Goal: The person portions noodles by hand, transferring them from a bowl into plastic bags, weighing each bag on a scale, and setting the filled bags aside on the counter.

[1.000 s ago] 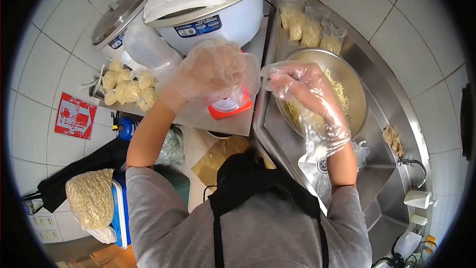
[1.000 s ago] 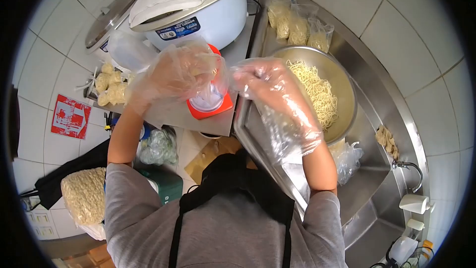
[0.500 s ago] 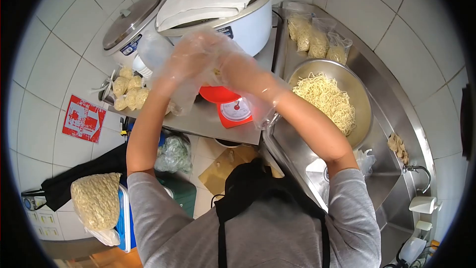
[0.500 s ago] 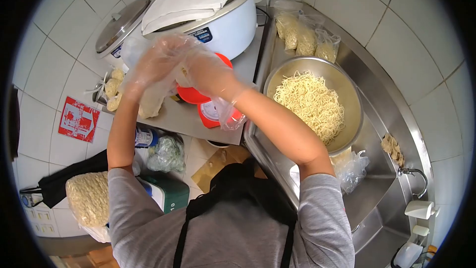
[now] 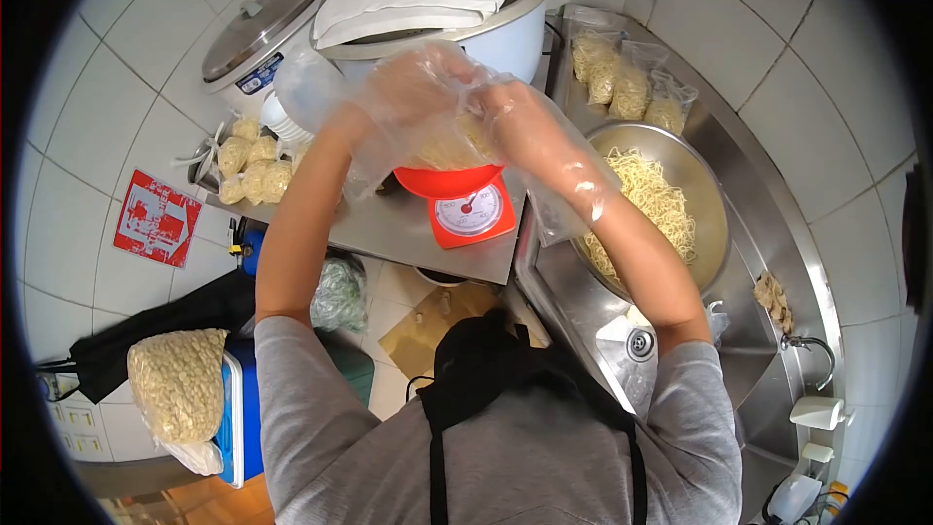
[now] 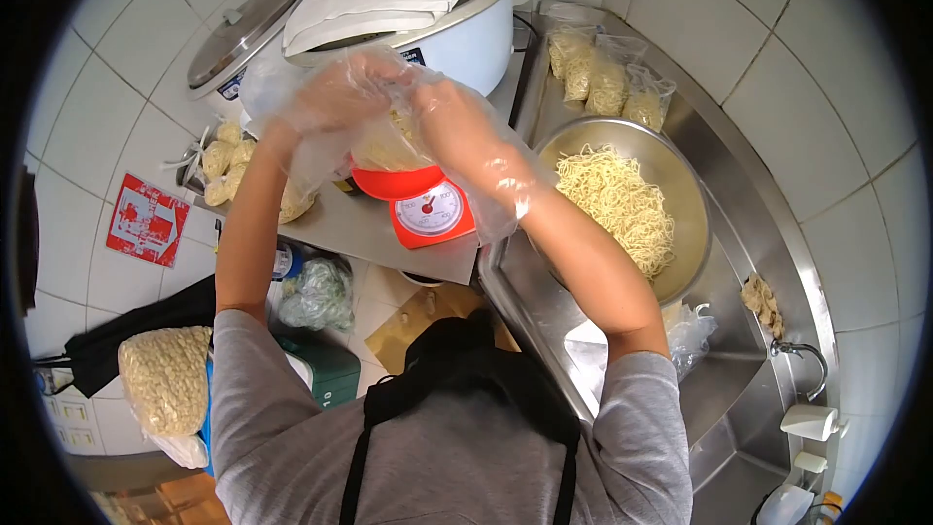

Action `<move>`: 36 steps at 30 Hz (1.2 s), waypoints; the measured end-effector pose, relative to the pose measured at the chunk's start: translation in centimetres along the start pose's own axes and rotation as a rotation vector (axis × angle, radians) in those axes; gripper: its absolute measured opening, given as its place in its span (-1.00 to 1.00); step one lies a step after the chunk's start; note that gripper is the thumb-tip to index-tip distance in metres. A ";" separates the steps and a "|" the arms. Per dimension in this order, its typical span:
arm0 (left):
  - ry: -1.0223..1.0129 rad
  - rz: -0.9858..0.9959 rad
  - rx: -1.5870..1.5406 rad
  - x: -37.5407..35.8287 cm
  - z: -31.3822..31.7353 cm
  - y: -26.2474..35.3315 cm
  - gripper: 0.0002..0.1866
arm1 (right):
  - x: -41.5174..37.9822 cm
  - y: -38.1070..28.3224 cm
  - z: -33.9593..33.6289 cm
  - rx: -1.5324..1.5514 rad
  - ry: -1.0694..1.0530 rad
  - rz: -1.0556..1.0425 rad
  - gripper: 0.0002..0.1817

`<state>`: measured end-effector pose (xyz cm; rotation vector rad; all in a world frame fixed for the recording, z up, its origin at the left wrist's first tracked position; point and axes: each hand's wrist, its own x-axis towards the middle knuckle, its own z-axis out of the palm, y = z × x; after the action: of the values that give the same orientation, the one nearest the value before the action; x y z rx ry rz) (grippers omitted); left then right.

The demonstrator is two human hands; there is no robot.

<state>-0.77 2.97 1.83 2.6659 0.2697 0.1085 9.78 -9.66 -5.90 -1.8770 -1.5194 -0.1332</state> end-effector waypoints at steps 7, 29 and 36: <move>0.049 0.117 -0.290 2.7 -2.1 -1.7 -0.70 | 2.3 0.3 -0.9 -0.181 -0.028 -0.025 -0.87; -0.160 0.429 -0.633 9.9 6.0 8.0 -0.65 | -4.6 4.9 -19.2 0.127 0.042 0.454 -0.83; -0.399 0.133 -0.844 12.1 16.1 7.7 -0.72 | -7.0 6.9 -19.5 -0.234 0.074 0.446 -0.81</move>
<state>14.34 -8.27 -8.68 1.8068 -0.0798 -0.2231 20.42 -27.00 2.03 -2.3228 -1.0388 -0.1776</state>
